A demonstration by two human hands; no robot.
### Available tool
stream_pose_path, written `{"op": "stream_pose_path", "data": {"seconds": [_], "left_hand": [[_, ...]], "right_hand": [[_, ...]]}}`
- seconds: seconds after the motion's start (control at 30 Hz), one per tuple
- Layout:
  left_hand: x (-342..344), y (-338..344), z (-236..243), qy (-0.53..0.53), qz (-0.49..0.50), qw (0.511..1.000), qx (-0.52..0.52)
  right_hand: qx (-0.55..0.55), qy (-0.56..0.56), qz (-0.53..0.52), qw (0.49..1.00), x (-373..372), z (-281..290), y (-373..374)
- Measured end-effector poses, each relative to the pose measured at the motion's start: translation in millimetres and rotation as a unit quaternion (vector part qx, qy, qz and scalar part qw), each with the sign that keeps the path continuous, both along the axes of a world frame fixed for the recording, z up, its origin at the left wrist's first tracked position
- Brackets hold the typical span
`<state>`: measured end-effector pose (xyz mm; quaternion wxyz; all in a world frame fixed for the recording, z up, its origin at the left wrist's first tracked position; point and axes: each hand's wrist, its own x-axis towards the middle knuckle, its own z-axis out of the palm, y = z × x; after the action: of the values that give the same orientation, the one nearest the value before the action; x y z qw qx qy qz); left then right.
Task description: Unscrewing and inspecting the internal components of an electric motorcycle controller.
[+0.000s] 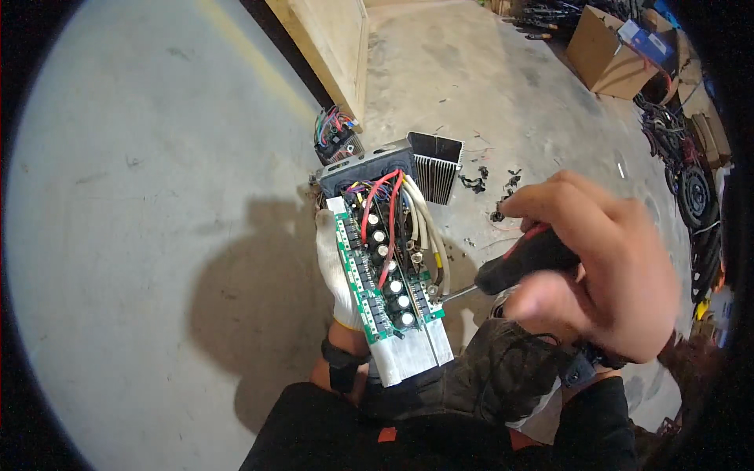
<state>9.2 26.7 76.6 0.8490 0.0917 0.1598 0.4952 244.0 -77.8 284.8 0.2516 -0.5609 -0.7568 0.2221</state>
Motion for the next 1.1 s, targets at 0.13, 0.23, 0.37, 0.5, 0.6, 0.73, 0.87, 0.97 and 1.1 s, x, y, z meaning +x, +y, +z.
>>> {"op": "stream_pose_path", "data": {"seconds": [0.13, 0.23, 0.37, 0.5, 0.6, 0.73, 0.87, 0.97, 1.1], "left_hand": [[5, -5, 2, 0.009, 0.002, 1.000, 0.014], [2, -4, 12, 0.005, -0.005, 1.000, 0.006], [8, -4, 12, 0.011, 0.009, 1.000, -0.003], [15, -7, 24, -0.041, 0.003, 0.999, -0.029], [-9, -8, 20, 0.003, -0.018, 1.000, -0.016], [10, -10, 25, -0.026, -0.027, 0.999, -0.008], [7, -10, -4, 0.100, 0.045, 0.992, 0.058], [-16, -10, 1, 0.097, 0.076, 0.990, 0.062], [2, -4, -8, 0.092, 0.044, 0.993, 0.057]], "right_hand": [[0.105, -0.003, 0.099, 0.990, 12, -14, 11], [0.184, 0.101, 0.185, 0.960, 13, -26, 20], [0.094, 0.094, 0.072, 0.988, 3, -10, 8], [0.017, -0.045, -0.015, 0.999, 8, -4, 5], [0.085, 0.015, 0.081, 0.993, 8, -23, 22], [0.080, 0.054, 0.088, 0.991, 12, -15, 13], [-0.005, -0.131, -0.087, 0.987, 2, -12, 9], [0.137, 0.022, 0.012, 0.990, -5, -31, 22], [0.225, 0.180, 0.029, 0.957, 3, -42, 21]]}}
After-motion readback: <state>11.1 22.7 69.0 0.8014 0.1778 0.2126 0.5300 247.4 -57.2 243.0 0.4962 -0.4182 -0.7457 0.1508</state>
